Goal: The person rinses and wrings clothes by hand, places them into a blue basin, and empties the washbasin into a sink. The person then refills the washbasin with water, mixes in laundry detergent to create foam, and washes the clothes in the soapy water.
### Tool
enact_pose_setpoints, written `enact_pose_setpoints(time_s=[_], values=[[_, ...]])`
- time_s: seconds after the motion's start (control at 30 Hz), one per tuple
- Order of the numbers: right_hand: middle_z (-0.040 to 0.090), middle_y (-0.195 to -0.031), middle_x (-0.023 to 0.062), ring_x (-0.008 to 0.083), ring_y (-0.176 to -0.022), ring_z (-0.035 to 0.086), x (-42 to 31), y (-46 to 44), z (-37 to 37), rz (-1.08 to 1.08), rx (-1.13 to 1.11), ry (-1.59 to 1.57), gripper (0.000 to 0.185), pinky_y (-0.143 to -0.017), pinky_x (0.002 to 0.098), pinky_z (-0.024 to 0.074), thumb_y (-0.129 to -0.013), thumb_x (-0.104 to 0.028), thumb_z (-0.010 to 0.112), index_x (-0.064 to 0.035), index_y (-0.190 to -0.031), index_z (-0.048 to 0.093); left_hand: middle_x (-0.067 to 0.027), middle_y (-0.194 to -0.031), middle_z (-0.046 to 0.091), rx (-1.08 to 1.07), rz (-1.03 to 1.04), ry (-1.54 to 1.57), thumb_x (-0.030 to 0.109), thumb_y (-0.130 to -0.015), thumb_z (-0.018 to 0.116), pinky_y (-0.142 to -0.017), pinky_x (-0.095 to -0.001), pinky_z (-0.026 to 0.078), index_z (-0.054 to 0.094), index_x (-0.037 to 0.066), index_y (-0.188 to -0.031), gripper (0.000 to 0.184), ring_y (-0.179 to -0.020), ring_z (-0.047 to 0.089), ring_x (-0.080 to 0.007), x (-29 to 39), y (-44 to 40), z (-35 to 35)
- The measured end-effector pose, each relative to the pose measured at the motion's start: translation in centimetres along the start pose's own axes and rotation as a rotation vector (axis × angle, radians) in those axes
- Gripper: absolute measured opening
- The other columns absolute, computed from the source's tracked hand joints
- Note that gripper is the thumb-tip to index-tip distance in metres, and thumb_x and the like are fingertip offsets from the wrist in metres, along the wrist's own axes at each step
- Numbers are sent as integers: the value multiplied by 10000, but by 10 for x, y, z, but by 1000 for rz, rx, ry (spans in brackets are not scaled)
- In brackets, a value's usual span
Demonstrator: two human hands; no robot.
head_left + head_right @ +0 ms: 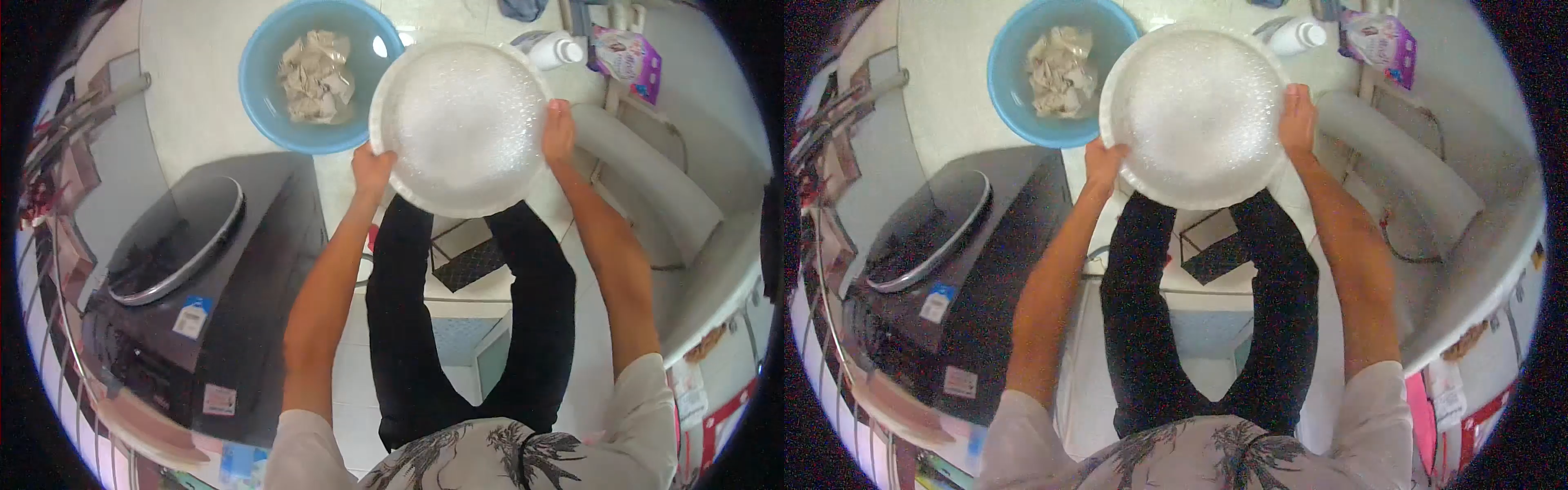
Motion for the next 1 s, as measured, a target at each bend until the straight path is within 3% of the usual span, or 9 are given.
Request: enact_pose_setpoints(time_s=[0.13, 0.2, 0.33, 0.43, 0.53, 0.63, 0.77, 0.87, 1.0], values=[[702, -1017, 270, 487, -948, 669, 67, -20, 28, -8, -8, 3, 370, -844, 542, 497, -1092, -354, 440, -29, -1151, 607, -169, -974, 778, -61, -50, -77, 160, -753, 707, -853, -392, 555, 762, 41, -1126, 396, -921, 747, -295, -38, -32, 51], [710, -1016, 260, 485, -967, 672, 95, -27, 42, 6, -12, 96, 382, -855, 538, 503, -1085, -367, 446, -30, -1159, 611, -185, -978, 773, -89, 149, -157, 182, -761, 703, -859, -401, 555, 758, 47, -1119, 387, -926, 745, -323, -60, -53, 73], [712, -1019, 257, 482, -975, 673, 132, -43, 66, -33, 10, 77, 381, -858, 545, 501, -1081, -368, 449, -33, -1159, 612, -200, -1012, 767, -72, -10, -145, 193, -773, 695, -891, -420, 558, 745, 58, -1142, 396, -953, 742, -344, -69, -76, 106], [709, -1020, 255, 477, -961, 672, 145, -50, 87, 7, -1, 76, 385, -854, 537, 500, -1083, -372, 444, -33, -1173, 603, -209, -1024, 763, -66, 41, -113, 190, -786, 685, -924, -438, 556, 738, 61, -1159, 398, -995, 739, -356, -117, -114, 129], [702, -1018, 253, 460, -953, 673, 151, -63, 106, 48, -50, 33, 378, -851, 522, 495, -1092, -366, 431, -32, -1172, 589, -212, -1071, 757, -37, 18, -223, 182, -795, 682, -963, -451, 547, 728, 56, -1182, 409, -1050, 727, -367, -93, -114, 124], [681, -1014, 270, 448, -951, 668, 157, -72, 122, -1, -100, -6, 380, -845, 515, 487, -1099, -368, 425, -22, -1154, 571, -177, -1014, 770, -12, -51, -218, 137, -803, 702, -863, -407, 558, 733, 3, -1161, 383, -954, 744, -292, -105, -125, 128], [656, -1006, 295, 453, -964, 659, 152, -101, 143, -146, -99, -56, 390, -851, 513, 478, -1103, -370, 416, -10, -1127, 561, -212, -1199, 723, -89, 54, -253, 166, -802, 724, -1017, -438, 525, 645, 31, -1325, 545, -1126, 697, -359, -119, -162, 128], [650, -1001, 298, 476, -955, 641, 156, -111, 148, -181, -112, -68, 398, -845, 514, 476, -1103, -376, 413, -7, -1120, 560, -254, -1317, 649, -21, 176, -186, 140, -797, 732, -1010, -459, 528, 522, -32, -1416, 676, -1102, 696, -390, -129, -172, 129], [667, -987, 290, 504, -933, 630, 151, -132, 156, -356, -87, -136, 426, -827, 530, 482, -1094, -393, 419, -1, -1081, 585, -265, -1352, 613, 237, 363, -418, 108, -860, 737, -895, -458, 578, 534, -59, -1388, 590, -1107, 695, -339, -129, -176, 119]])
Point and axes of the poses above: each hand's wrist, its own y-axis away from the middle knuckle, its own z-axis out of the palm, x = y × z, the point moved 4 cm from there along -y, towards the middle knuckle
